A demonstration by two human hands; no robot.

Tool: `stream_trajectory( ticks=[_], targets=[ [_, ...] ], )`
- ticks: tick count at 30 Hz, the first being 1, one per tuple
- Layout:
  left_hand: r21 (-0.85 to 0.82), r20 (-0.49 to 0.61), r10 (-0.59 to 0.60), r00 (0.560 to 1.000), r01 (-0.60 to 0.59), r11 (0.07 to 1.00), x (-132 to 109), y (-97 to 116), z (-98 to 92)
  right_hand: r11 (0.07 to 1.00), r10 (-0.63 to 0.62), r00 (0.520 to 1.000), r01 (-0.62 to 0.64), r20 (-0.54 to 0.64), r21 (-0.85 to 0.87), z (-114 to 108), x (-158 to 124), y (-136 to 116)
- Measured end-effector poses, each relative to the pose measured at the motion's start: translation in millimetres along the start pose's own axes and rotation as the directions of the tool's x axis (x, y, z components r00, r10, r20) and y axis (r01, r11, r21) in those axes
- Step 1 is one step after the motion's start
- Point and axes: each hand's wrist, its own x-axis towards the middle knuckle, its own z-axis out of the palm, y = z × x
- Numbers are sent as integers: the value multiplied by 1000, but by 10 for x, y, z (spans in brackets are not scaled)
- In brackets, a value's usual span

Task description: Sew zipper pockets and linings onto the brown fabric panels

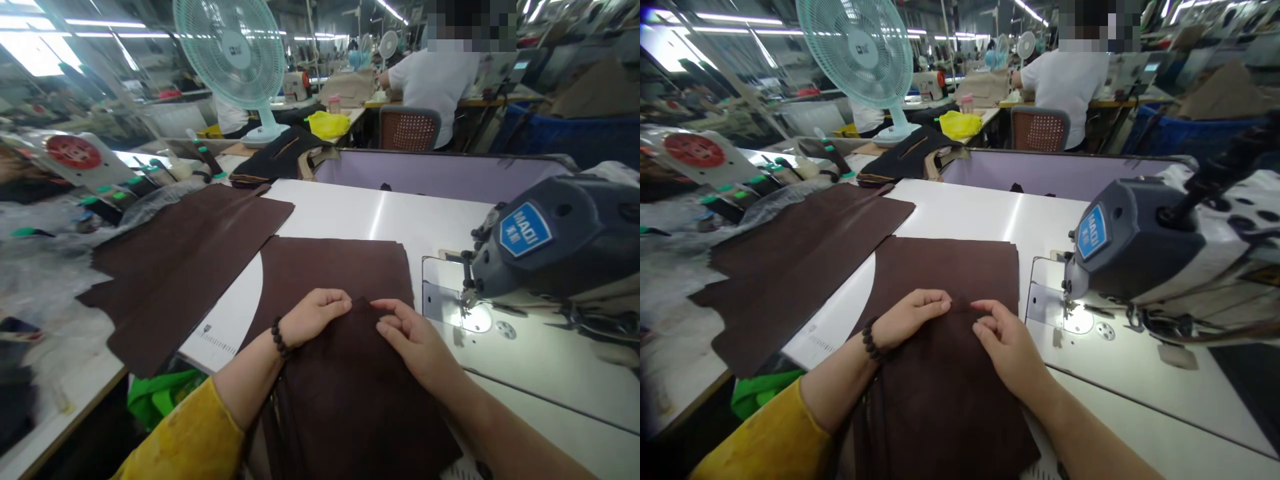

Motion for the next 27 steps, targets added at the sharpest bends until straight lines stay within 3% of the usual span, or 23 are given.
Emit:
stream_trajectory(
  ticks=[8,19,27],
  targets=[
    [235,-1,134,991,-130,963,73,76,126,991,-59,998,57,-10,-124,12,-14,-9],
    [-35,-20,0,1000,0,999,110,-7,88,999,-13,1000,12,-12,-46,5,-17,-7],
    [159,31,73,997,-77,984,115,9,81,994,21,1000,-23,-19,-107,13,-1,-36]
  ],
)
